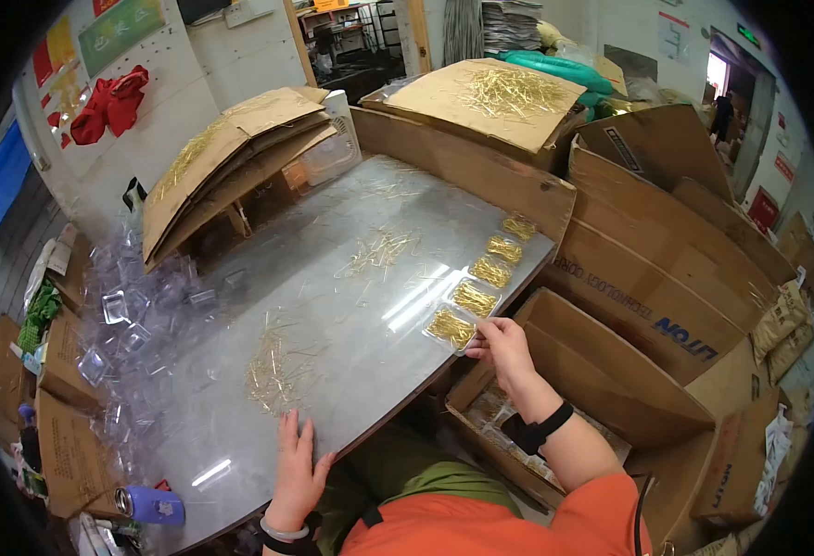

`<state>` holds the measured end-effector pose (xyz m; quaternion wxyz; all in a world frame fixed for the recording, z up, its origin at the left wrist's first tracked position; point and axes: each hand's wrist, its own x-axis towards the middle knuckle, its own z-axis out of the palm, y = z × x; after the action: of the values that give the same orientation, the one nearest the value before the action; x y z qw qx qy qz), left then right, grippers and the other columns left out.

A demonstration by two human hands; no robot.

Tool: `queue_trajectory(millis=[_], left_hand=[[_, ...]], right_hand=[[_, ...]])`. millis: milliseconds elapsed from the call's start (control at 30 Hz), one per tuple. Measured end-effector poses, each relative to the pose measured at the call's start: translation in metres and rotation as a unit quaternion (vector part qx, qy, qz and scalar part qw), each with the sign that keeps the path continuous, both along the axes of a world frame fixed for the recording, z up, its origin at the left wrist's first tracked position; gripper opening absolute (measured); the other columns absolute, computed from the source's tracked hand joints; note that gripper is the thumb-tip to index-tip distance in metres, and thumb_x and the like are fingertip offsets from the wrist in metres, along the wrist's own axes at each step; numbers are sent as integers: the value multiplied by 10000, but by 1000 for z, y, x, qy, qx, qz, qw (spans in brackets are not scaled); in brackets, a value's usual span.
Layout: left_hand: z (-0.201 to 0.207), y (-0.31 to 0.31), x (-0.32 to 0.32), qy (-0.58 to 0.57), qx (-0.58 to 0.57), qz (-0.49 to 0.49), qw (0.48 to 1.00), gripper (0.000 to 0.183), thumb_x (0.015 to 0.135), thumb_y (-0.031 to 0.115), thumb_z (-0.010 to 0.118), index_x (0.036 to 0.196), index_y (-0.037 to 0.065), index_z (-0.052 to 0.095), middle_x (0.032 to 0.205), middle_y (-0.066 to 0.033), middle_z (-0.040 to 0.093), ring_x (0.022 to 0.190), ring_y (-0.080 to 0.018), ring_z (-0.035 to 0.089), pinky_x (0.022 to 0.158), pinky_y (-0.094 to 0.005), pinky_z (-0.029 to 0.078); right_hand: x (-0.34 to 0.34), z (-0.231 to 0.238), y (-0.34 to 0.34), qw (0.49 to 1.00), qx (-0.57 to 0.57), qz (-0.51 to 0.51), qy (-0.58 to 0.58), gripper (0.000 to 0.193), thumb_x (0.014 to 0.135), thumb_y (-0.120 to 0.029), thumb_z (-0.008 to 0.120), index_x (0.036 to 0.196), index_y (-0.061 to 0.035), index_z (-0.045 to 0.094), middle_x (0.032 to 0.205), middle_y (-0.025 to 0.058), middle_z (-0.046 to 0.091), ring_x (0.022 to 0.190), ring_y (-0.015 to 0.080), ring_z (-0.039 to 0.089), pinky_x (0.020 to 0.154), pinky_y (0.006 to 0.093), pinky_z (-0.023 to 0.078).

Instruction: Sorting and packing small gold components into cases and then into a cardboard shipping box.

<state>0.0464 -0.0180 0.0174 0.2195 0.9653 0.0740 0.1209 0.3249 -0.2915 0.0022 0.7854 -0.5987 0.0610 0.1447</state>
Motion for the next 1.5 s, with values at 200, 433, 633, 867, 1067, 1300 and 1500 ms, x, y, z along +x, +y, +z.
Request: queue_trajectory(millis=[200,433,633,867,1067,1300,1500], left_hand=[[-5,3,-1,-23,-23,21,999,589,901,141,715,1390,-88,480,1587,-283,285,1481,-504,231,1195,-544,257],[-14,6,0,-70,-32,50,996,551,873,132,734,1328,-92,519,1540,-290,360,1458,-494,290,1179,-541,290],[-13,3,0,-74,-23,59,995,537,879,124,723,1327,-95,523,1528,-285,387,1452,-485,312,1173,-523,309],[-20,1,0,-57,11,78,995,568,907,133,688,1396,-71,482,1550,-250,387,1467,-457,310,1188,-515,283],[-32,5,-2,-76,73,84,991,557,944,115,633,1444,-48,449,1522,-240,424,1443,-421,365,1182,-489,301],[-11,-14,16,-101,191,78,973,474,1001,262,632,1300,-103,588,1318,-309,590,1209,-461,571,1077,-503,443],[-13,-25,25,-54,232,112,965,419,1033,229,569,1301,-92,594,1283,-313,608,1182,-456,584,1064,-475,460]], right_hand=[[10,1,-5,997,-37,66,22,242,1038,-238,588,1055,-1,539,893,84,616,742,162,657,652,294,607],[3,4,-4,993,2,104,52,181,1061,-228,539,1021,-51,528,877,68,614,753,159,653,651,278,595],[-11,-3,-17,990,46,130,29,157,1065,-233,543,990,-97,526,861,40,620,757,162,653,693,311,570],[-32,4,-137,990,40,137,14,127,1055,-229,566,1004,-116,540,904,14,617,821,145,634,752,320,539],[-58,-68,-286,993,-25,94,73,126,1055,-243,567,1001,-138,521,949,-7,580,889,123,547,834,319,480],[-109,-208,-416,978,-95,37,184,128,1055,-243,572,1000,-143,514,907,-22,565,846,120,546,820,317,501],[-157,-283,-476,950,-155,-21,268,140,1050,-226,579,968,-118,543,878,1,604,809,128,584,783,301,513]])
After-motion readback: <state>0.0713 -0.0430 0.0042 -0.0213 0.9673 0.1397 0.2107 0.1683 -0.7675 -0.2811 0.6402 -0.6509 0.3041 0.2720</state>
